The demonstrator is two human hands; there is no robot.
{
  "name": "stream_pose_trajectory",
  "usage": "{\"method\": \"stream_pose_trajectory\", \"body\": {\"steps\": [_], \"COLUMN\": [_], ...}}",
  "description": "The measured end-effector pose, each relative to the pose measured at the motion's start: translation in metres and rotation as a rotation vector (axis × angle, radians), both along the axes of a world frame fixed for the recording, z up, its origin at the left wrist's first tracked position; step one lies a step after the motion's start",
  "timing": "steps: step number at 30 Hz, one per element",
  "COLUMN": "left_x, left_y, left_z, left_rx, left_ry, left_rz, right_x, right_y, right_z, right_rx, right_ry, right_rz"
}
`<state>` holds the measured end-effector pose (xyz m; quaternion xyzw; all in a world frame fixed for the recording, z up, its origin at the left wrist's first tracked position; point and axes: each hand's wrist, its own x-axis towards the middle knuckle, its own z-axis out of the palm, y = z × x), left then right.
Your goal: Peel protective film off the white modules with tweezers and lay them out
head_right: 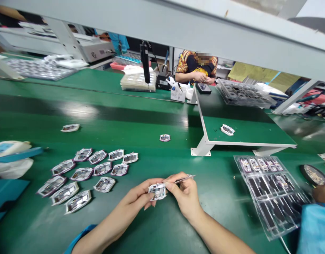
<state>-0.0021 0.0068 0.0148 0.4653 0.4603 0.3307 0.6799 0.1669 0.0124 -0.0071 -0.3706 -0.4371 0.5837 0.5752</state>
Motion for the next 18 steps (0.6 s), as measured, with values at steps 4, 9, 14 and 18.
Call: {"method": "stream_pose_trajectory", "body": {"steps": [4, 9, 14, 18], "left_x": [-0.0016, -0.0025, -0.002, -0.0016], "left_y": [0.0015, 0.0016, 0.0006, 0.0006], "left_z": [0.002, 0.0007, -0.0007, 0.0013], "left_rx": [0.014, 0.04, 0.045, 0.065], "left_ry": [0.003, 0.043, 0.05, 0.032], "left_rz": [-0.016, -0.013, -0.029, -0.022], "right_x": [-0.0003, -0.0011, -0.0026, -0.0024], "right_y": [-0.0001, -0.0016, -0.0026, -0.0025], "right_z": [0.0001, -0.0019, -0.0021, -0.0012], "right_rx": [0.039, 0.064, 0.065, 0.063], "right_ry": [0.046, 0.048, 0.052, 0.038], "right_rz": [0.032, 0.013, 0.002, -0.001]}}
